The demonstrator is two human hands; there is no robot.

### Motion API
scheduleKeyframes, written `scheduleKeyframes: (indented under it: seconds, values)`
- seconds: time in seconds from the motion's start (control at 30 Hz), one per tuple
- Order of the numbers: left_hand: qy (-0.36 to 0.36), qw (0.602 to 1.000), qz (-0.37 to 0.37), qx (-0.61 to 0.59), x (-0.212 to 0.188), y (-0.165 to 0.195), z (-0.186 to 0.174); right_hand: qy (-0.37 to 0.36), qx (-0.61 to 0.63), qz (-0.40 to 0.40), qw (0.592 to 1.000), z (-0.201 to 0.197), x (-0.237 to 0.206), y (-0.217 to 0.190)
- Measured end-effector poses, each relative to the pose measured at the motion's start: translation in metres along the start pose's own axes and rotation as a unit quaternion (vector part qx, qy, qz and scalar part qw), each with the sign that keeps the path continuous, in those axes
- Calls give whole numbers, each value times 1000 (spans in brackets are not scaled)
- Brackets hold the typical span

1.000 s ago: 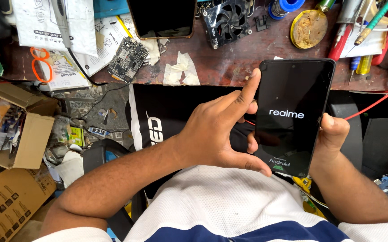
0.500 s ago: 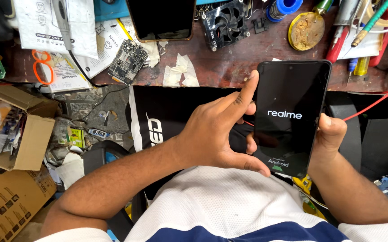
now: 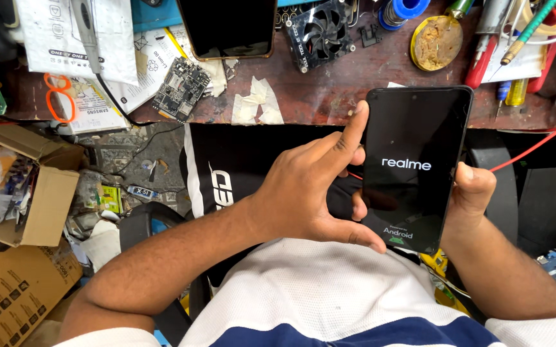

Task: The person pries open the back cover of a smartphone using a green pry tool, works the cover off to expose the battery, then presses the power button and holds the phone while it boots to the lock screen.

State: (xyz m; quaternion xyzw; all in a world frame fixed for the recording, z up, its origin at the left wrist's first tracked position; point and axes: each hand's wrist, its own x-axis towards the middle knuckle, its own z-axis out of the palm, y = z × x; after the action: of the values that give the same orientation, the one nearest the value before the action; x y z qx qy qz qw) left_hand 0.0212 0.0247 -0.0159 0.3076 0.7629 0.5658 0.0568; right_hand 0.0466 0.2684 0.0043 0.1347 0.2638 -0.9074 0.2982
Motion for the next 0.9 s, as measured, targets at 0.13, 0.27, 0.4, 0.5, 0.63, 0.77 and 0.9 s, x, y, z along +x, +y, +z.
scheduleKeyframes:
  seconds: [0.13,0.27,0.4,0.5,0.63,0.77,0.9]
  values:
    - [1,1000,-2,1,1,1,0,20,-26,-7,999,-3,-1,0]
    - [1,1000,-1,0,2,1,-1,15,-11,-1,1000,-2,-1,-1]
    - [2,1000,0,2,2,0,-1,31,-21,-11,999,-2,1,0]
    - [-2,1000,2,-1,1,-1,0,51,-60,-29,996,-4,2,-1]
    - [-11,1000,7,-1,2,-4,2,29,-32,-17,999,-7,1,-1]
    - [-36,999,-9,-8,3,-5,0,17,-13,-15,1000,-8,0,-2]
    - [-46,998,-20,-24,5,-6,-1,25,-31,-8,999,-9,1,-2]
